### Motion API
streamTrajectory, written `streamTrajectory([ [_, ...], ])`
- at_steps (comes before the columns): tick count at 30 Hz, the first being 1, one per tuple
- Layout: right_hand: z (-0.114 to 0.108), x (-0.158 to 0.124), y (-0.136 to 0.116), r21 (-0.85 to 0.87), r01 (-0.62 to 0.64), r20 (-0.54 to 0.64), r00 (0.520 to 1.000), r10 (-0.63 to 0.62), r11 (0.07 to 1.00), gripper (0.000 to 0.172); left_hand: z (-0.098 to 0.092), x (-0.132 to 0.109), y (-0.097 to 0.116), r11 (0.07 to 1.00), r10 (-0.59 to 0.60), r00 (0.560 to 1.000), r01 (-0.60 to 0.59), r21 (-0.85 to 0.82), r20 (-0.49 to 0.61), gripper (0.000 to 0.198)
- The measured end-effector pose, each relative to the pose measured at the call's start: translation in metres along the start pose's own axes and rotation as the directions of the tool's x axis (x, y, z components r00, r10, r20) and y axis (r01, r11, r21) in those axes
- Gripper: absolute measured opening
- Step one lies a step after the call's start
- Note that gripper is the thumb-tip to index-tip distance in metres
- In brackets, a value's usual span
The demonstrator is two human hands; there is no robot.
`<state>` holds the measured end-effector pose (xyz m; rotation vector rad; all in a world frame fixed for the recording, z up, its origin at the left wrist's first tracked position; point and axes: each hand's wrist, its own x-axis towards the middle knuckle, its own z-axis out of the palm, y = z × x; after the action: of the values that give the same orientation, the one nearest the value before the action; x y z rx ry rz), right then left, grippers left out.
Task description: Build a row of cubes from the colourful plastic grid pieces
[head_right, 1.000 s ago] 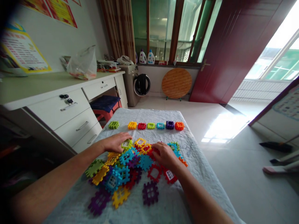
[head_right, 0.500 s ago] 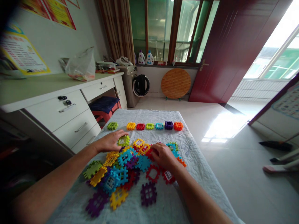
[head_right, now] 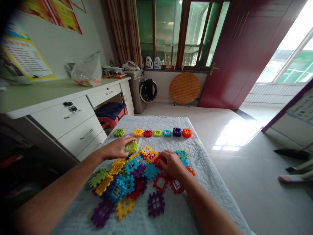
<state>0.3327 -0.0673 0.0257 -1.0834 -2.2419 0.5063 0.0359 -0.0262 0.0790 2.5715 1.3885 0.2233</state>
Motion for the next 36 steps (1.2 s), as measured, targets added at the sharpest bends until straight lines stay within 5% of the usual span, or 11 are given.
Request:
streamTrajectory([
  [5, 0.001, 0.0, -0.001, -0.002, -0.012, 0.0, 1.0, 0.012, 1.0, 0.016, 0.001, 0.02, 0.0, 1.0, 0.001, 0.998, -0.001, -0.002, -0.058, 0.068],
  [10, 0.002, 0.0, 0.0, 0.011, -0.023, -0.008, 1.0, 0.023, 1.0, 0.016, -0.002, 0.068, 0.007, 0.998, 0.066, 0.989, -0.063, 0.032, -0.131, 0.057],
  [16, 0.002, 0.001, 0.002, 0.001, -0.021, 0.002, 1.0, 0.021, 1.0, 0.014, 0.008, 0.13, 0.02, 0.992, 0.013, 0.998, -0.005, 0.127, -0.061, 0.057],
  [21, 0.002, 0.001, 0.001, 0.006, -0.025, 0.007, 1.0, 0.025, 1.0, 0.015, 0.026, 0.164, 0.011, 0.989, -0.02, 0.999, 0.024, 0.145, -0.032, 0.06],
  [36, 0.001, 0.002, 0.001, 0.01, -0.026, 0.012, 1.0, 0.026, 1.0, 0.016, 0.033, 0.193, 0.009, 0.984, -0.016, 0.98, -0.019, 0.176, 0.197, 0.065],
])
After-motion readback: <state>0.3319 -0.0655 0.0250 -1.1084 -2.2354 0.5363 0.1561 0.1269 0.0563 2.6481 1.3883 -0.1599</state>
